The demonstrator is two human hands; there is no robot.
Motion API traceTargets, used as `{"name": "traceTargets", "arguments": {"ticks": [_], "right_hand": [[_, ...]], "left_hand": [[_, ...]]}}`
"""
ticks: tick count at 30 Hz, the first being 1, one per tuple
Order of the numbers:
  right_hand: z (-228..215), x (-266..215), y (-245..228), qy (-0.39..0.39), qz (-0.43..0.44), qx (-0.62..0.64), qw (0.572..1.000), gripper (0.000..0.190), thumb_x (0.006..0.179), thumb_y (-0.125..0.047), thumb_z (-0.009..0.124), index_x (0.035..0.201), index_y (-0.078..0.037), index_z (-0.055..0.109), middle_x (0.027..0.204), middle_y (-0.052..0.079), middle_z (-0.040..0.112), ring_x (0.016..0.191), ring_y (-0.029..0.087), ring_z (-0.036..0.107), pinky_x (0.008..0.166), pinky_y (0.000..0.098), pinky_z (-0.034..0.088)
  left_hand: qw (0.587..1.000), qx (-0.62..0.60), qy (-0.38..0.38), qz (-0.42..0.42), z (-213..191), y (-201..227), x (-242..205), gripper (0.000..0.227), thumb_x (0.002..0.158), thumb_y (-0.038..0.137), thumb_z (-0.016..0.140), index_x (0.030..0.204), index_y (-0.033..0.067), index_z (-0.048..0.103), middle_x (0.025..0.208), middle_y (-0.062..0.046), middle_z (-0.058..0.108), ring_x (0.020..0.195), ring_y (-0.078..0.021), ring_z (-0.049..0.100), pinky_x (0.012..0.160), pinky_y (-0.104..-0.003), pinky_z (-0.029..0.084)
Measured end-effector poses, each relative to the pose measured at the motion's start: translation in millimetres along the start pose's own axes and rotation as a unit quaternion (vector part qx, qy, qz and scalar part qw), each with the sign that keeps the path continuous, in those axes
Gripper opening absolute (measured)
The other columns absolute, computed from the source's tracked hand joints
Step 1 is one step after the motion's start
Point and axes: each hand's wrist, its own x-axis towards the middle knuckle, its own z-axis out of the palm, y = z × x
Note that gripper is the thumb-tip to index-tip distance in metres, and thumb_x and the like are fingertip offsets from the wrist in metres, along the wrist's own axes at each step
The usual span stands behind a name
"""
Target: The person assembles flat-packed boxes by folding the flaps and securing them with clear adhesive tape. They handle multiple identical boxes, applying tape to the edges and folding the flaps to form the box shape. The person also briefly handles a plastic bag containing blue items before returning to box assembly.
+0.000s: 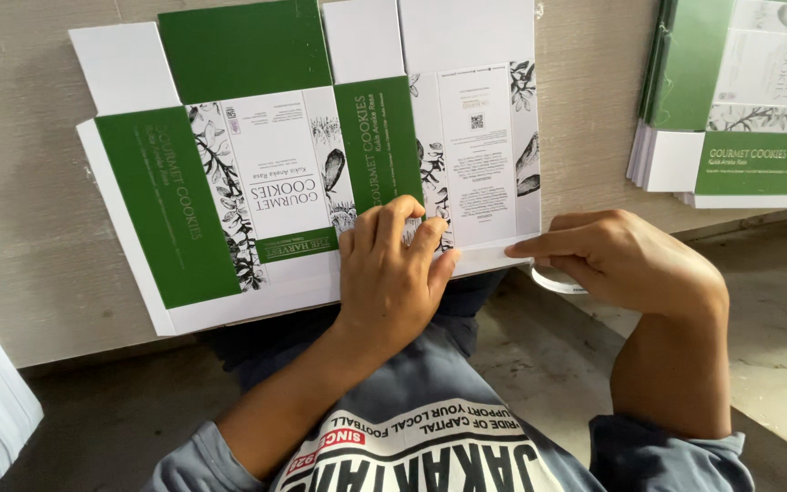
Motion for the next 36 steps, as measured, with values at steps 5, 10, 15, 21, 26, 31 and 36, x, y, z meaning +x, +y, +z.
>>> {"name": "traceTargets", "arguments": {"ticks": [5, 10, 15, 21, 26, 31, 36], "right_hand": [[0.0, 2.6, 2.2, -0.01, 0.008, 0.008, 1.0, 0.041, 0.093, -0.008, 0.058, 0.122, -0.03, 0.078, 0.074, -0.005, 0.071, 0.058, 0.015, 0.065, 0.058, 0.0331, 0.051], [0.1, 3.5, 3.3, -0.027, 0.042, -0.005, 0.999, 0.049, 0.092, -0.005, 0.055, 0.124, -0.035, 0.077, 0.074, -0.005, 0.07, 0.059, 0.015, 0.064, 0.061, 0.0328, 0.052], [1.2, 4.9, 2.9, -0.022, 0.05, -0.01, 0.998, 0.05, 0.091, -0.005, 0.054, 0.122, -0.036, 0.078, 0.08, -0.008, 0.076, 0.066, 0.014, 0.07, 0.066, 0.033, 0.053], [0.6, 6.6, 1.1, -0.033, 0.073, -0.024, 0.996, 0.05, 0.091, -0.008, 0.055, 0.123, -0.039, 0.078, 0.071, -0.006, 0.068, 0.059, 0.017, 0.063, 0.061, 0.0344, 0.05], [-0.7, 8.4, -2.6, -0.034, 0.073, -0.026, 0.996, 0.042, 0.095, -0.014, 0.057, 0.124, -0.038, 0.077, 0.075, -0.005, 0.072, 0.062, 0.018, 0.067, 0.062, 0.0359, 0.05], [6.0, 5.5, -3.5, 0.001, 0.051, -0.051, 0.997, 0.032, 0.094, -0.015, 0.061, 0.118, -0.028, 0.078, 0.084, -0.001, 0.077, 0.071, 0.023, 0.072, 0.063, 0.0406, 0.053], [5.7, -11.0, -2.2, 0.079, 0.036, -0.012, 0.996, 0.034, 0.095, -0.009, 0.056, 0.128, -0.007, 0.067, 0.113, 0.011, 0.077, 0.094, 0.028, 0.075, 0.085, 0.0419, 0.056]], "left_hand": [[1.0, -0.005, -0.001, 0.003, -2.5, 0.2, 0.2, 0.032, 0.083, 0.03, 0.084, 0.104, 0.0149, 0.066, 0.115, -0.005, 0.056, 0.101, -0.0299, 0.055, 0.081, -0.045, 0.045], [1.0, -0.007, -0.004, 0.003, -3.5, 0.9, 0.8, 0.03, 0.085, 0.031, 0.082, 0.105, 0.0145, 0.067, 0.116, -0.005, 0.056, 0.102, -0.0297, 0.055, 0.081, -0.045, 0.045], [1.0, -0.001, 0.003, 0.006, -3.1, 0.8, 0.1, 0.03, 0.085, 0.032, 0.083, 0.104, 0.0151, 0.066, 0.115, -0.005, 0.056, 0.1, -0.029, 0.055, 0.079, -0.044, 0.045], [1.0, 0.0, 0.002, 0.005, -1.9, 1.0, -0.4, 0.031, 0.085, 0.032, 0.084, 0.103, 0.0155, 0.065, 0.115, -0.005, 0.056, 0.1, -0.0298, 0.055, 0.078, -0.045, 0.045], [1.0, -0.006, 0.0, 0.018, 1.3, 6.0, 1.5, 0.03, 0.084, 0.022, 0.08, 0.107, 0.0121, 0.065, 0.12, -0.01, 0.055, 0.105, -0.0323, 0.055, 0.083, -0.047, 0.045], [0.995, -0.021, -0.036, 0.091, 30.1, 31.3, 16.9, 0.032, 0.099, 0.011, 0.066, 0.13, 0.0072, 0.058, 0.141, -0.018, 0.041, 0.128, -0.0382, 0.048, 0.1, -0.054, 0.05], [0.994, 0.049, -0.037, 0.094, 47.6, 41.6, 26.7, 0.05, 0.093, 0.02, 0.054, 0.142, 0.009, 0.056, 0.148, -0.014, 0.048, 0.132, -0.0314, 0.049, 0.105, -0.047, 0.043]]}}
